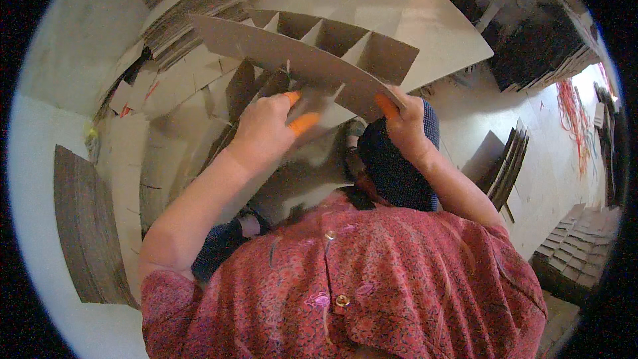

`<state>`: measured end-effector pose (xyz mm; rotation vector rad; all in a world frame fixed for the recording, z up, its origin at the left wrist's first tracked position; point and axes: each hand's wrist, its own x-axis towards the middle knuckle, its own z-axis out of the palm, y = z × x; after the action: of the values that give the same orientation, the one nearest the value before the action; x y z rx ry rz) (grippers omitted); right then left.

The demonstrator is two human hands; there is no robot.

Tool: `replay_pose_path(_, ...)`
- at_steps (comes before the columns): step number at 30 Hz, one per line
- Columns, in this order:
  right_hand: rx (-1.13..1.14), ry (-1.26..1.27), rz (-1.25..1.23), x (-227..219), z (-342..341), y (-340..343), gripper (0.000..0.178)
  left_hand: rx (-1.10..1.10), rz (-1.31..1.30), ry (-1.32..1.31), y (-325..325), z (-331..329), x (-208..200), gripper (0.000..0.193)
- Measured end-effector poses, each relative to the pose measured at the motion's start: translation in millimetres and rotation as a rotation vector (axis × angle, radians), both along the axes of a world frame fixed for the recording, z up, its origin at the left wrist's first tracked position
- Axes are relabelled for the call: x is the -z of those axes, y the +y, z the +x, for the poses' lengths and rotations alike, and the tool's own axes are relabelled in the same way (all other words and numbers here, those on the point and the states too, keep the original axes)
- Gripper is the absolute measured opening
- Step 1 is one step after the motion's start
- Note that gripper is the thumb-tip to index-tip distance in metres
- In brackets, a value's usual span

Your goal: The person sits on the floor and repeatedly folds pre-cut cardboard sheets into multi-compartment dividers. They pick up a flat sheet, fold along scored lines to form compartments, and place the finished piece aside. The process is repeated with multiple sheets.

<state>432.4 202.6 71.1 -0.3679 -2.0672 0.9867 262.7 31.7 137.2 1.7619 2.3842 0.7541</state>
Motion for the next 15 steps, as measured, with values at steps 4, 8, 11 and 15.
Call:
replay_pose_path(4, -0.025, -0.022, 0.016, 7, -9, -2, 0.016, 0.031, -0.164, -0.174, 10, 3, 10, 0.02)
replay_pose_path(8, -0.061, -0.133, -0.069, 14, -3, 3, 0.021, 0.077, -0.019, -0.216, 9, 7, -3, 0.027)
replay_pose_path(11, -0.129, -0.074, 0.032, 2, 6, 10, 0.037, -0.051, 0.184, -0.108, 2, -17, -12, 0.032)
replay_pose_path(15, -0.017, -0.155, 0.237, -35, 7, 1, 0.064, -0.281, -0.08, 0.122, 1, -40, -35, 0.03)
